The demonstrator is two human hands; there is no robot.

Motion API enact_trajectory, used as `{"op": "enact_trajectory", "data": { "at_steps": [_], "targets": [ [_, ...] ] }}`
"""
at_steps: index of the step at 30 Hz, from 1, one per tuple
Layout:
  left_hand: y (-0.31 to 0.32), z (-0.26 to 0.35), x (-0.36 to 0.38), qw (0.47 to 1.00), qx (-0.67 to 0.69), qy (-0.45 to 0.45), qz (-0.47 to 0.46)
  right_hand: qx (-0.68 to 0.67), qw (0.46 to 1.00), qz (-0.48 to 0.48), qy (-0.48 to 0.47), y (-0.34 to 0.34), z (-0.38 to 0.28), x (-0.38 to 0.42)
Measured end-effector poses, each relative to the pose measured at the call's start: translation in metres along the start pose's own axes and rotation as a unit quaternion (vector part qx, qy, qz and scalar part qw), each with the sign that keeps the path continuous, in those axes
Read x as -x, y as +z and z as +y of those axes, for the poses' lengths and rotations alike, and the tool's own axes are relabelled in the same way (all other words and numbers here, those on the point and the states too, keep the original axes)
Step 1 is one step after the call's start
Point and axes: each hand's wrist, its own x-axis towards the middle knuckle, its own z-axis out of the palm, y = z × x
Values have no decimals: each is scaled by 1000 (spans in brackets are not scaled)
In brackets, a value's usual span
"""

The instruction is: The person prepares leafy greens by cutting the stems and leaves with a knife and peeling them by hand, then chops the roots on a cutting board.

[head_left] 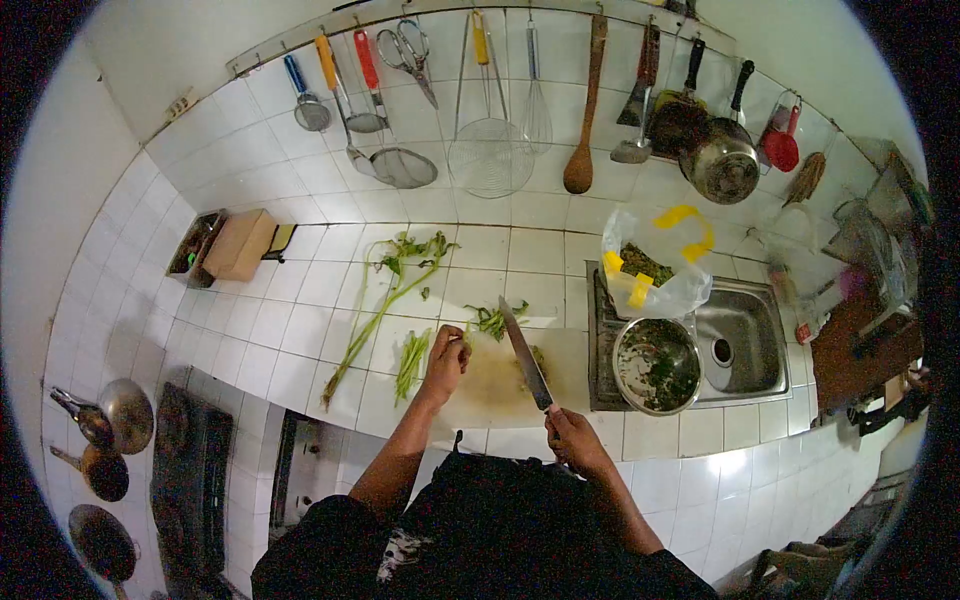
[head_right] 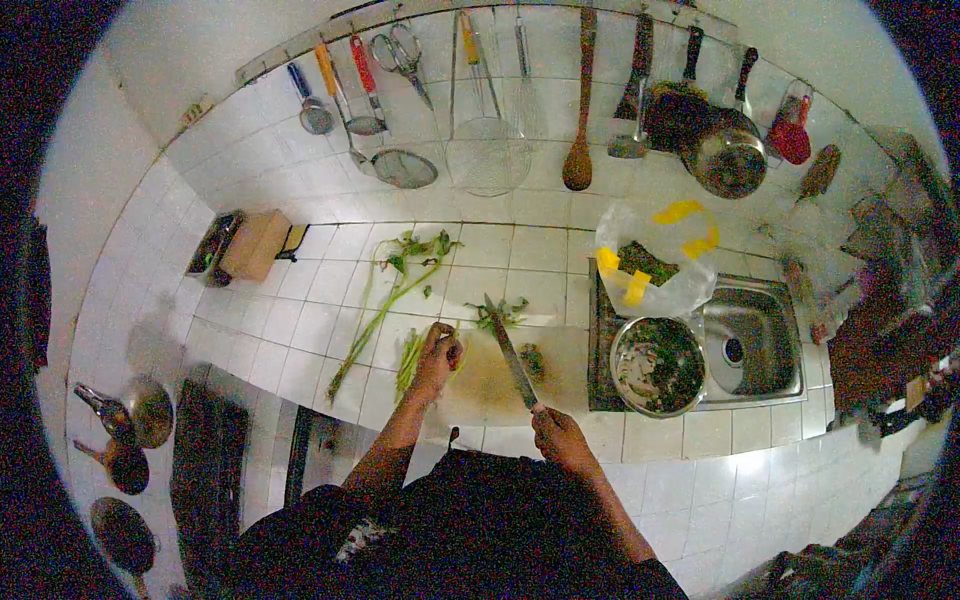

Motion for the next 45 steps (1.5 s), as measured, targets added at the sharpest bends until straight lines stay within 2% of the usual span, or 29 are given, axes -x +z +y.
{"op": "enact_trajectory", "data": {
  "at_steps": [2, 4, 6, 7, 11, 13, 17, 19, 26, 29, 34, 38, 41, 45],
  "targets": [
    [8, 30, 10, 998, 31, -33, -48, 14, 1000, -21, -7, 5, -9, 2],
    [16, 52, 19, 998, 36, -8, -55, 22, 999, -26, -10, 13, -19, 5],
    [20, 64, 27, 995, 17, 71, -73, 29, 999, -31, -11, 20, -32, 11],
    [23, 65, 28, 993, 30, 96, -64, 37, 999, -28, -10, 24, -40, 15],
    [21, 84, 39, 994, 21, 91, -65, 88, 996, -25, -23, 35, -63, 31],
    [22, 89, 43, 986, 49, 132, -88, 83, 995, -33, -38, 35, -60, 30],
    [22, 86, 46, 987, 44, 135, -81, 84, 993, -45, -64, 32, -49, 28],
    [20, 80, 44, 979, 35, 175, -99, 89, 993, -48, -59, 33, -51, 31],
    [16, 82, 50, 982, 33, 153, -104, 100, 992, -46, -66, 33, -43, 28],
    [16, 87, 53, 980, 39, 166, -106, 114, 989, -44, -82, 34, -43, 29],
    [8, 84, 49, 977, -30, 183, -107, 143, 985, -29, -89, 38, -51, 32],
    [6, 86, 50, 977, -28, 182, -108, 212, 972, -6, -102, 38, -60, 38],
    [5, 85, 51, 974, -33, 195, -107, 210, 973, -19, -92, 30, -51, 31],
    [5, 91, 57, 978, -59, 140, -140, 200, 975, -29, -93, 29, -51, 33]
  ]
}}
